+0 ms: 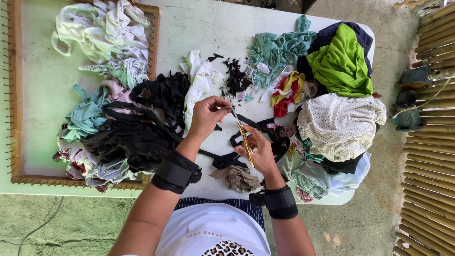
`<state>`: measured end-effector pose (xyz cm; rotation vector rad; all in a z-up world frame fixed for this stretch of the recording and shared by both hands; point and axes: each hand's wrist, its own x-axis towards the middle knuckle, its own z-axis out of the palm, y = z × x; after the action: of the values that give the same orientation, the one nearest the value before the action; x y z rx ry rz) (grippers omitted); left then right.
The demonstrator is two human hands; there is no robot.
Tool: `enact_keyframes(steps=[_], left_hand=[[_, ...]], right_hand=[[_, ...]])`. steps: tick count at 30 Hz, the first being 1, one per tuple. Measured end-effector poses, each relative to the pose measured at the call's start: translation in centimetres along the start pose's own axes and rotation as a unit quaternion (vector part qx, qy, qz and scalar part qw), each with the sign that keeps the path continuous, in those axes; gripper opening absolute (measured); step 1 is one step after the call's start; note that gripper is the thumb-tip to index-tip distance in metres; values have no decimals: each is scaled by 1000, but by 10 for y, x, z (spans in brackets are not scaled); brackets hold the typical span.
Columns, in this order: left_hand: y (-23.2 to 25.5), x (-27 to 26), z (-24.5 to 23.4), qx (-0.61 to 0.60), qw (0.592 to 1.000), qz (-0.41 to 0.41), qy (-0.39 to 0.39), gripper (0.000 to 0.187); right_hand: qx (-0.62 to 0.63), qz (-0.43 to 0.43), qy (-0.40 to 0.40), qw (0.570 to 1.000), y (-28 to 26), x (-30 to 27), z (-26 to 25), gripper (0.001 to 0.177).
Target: The person cuts scrap fabric into strips with handheld scissors, aligning and straightening the fabric by hand between cuts.
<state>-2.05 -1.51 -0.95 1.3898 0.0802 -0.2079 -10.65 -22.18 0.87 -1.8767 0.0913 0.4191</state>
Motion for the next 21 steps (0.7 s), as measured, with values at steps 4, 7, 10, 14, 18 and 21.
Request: enact_keyframes(steps=[4, 7, 10, 14, 18, 21], left_hand=[[8, -1, 0, 44, 999, -27, 4, 10], [9, -3, -1, 89, 996, 25, 3, 8], [10, -2, -3, 94, 995, 22, -3, 8], [5, -2, -3, 88, 996, 17, -11, 8], [0, -1, -1, 95, 995, -2, -4, 8], [-2, -1, 0, 96, 995, 3, -3, 8]], right_hand=[[9, 9, -4, 1000, 2, 2, -1, 81], [34, 11, -18, 999, 3, -1, -2, 81], [61, 28, -32, 997, 3, 0, -3, 81], [94, 38, -31, 994, 8, -1, -2, 79], [108, 52, -26, 992, 11, -1, -1, 76], [100, 48, -23, 994, 14, 0, 0, 76]])
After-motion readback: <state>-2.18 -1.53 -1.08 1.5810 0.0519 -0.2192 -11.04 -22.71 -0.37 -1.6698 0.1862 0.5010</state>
